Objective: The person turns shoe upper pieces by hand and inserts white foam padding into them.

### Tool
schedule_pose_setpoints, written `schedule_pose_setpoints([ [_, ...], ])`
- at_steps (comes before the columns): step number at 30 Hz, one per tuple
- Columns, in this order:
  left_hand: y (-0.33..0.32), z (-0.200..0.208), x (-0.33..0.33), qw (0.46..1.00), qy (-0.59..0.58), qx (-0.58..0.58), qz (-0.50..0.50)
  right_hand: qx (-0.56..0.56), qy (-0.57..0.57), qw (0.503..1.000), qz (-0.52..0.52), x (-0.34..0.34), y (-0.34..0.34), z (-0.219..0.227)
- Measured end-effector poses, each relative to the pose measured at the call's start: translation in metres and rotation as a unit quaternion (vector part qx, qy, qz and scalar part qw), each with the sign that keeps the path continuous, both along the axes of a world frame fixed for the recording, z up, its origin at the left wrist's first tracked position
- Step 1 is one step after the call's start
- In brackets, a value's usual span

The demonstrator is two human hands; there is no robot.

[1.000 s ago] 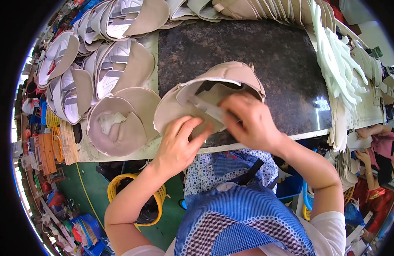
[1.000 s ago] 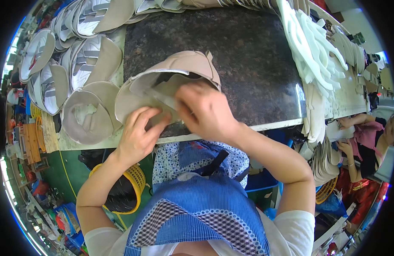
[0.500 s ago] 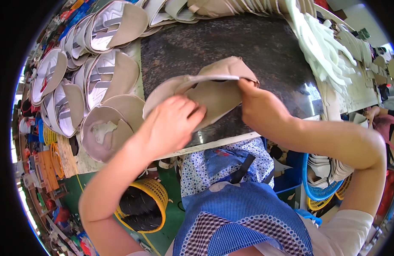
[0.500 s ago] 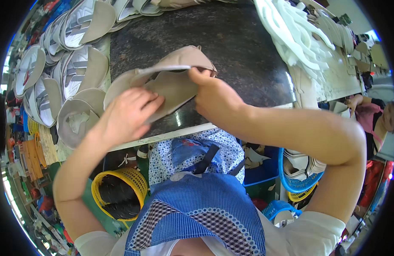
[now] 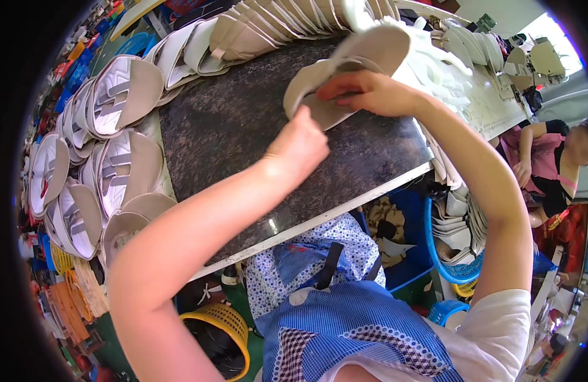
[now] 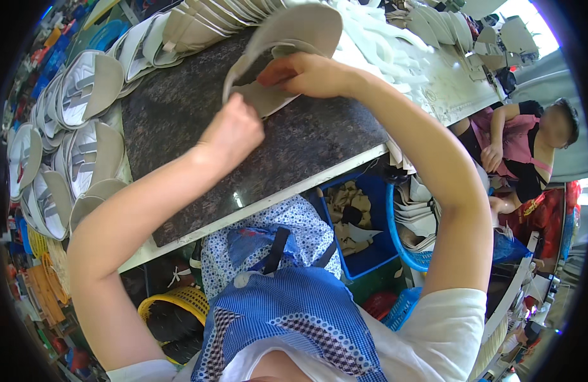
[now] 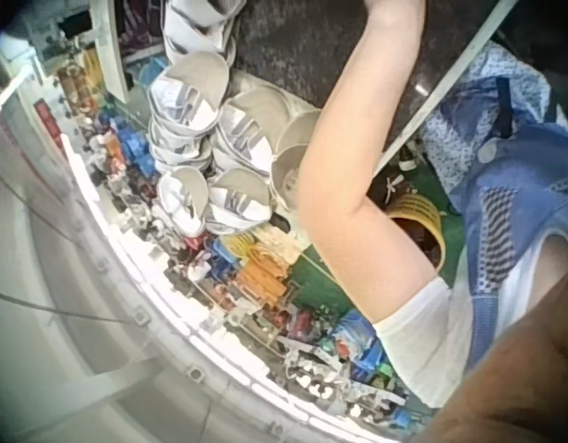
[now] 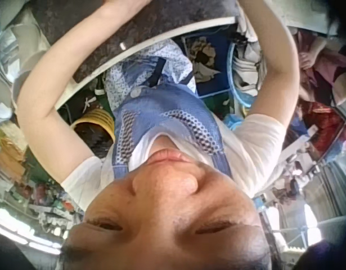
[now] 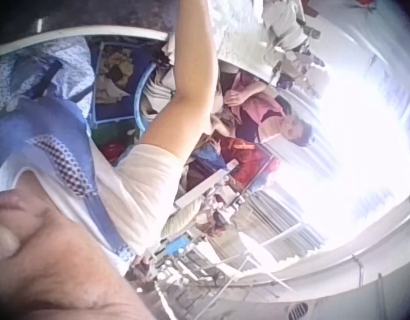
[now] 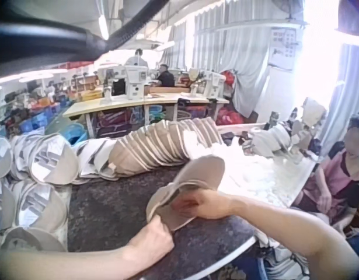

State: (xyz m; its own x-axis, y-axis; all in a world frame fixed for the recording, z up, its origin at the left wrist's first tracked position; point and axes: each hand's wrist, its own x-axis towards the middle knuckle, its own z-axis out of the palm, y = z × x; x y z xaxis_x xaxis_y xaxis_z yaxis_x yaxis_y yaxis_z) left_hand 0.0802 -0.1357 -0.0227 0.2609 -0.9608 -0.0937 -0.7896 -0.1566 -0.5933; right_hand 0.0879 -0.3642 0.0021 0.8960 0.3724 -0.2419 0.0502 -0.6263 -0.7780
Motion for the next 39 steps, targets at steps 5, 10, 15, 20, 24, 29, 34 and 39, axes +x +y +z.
schedule_pose_setpoints([
  [5,0.045,0.001,0.012,0.997,0.017,-0.058,-0.057,0.055,-0.094,0.994,-0.003,-0.035,0.020,-0.021],
  [10,0.028,0.003,0.008,0.928,0.275,-0.250,0.032,-0.061,-0.261,0.963,0.016,-0.044,0.029,-0.031],
  [15,0.018,-0.005,0.010,0.850,0.394,-0.306,0.171,-0.022,-0.297,0.954,-0.008,-0.041,0.031,-0.043],
  [20,0.017,-0.012,0.013,0.818,0.420,-0.325,0.220,-0.112,-0.338,0.910,-0.210,-0.042,0.059,-0.050],
  [24,0.038,-0.015,0.029,0.847,0.396,-0.350,0.064,-0.053,-0.325,0.927,-0.178,-0.058,0.044,-0.056],
  [29,0.040,0.003,0.043,0.820,0.464,-0.328,-0.066,-0.080,-0.412,0.907,0.038,-0.074,0.023,-0.054],
  [34,0.079,0.016,0.033,0.911,0.350,-0.211,-0.057,-0.166,-0.405,0.899,-0.005,-0.072,0.081,-0.049],
  [39,0.152,0.084,-0.008,0.876,0.222,-0.418,-0.095,-0.015,-0.444,0.896,0.002,-0.094,0.139,-0.002],
])
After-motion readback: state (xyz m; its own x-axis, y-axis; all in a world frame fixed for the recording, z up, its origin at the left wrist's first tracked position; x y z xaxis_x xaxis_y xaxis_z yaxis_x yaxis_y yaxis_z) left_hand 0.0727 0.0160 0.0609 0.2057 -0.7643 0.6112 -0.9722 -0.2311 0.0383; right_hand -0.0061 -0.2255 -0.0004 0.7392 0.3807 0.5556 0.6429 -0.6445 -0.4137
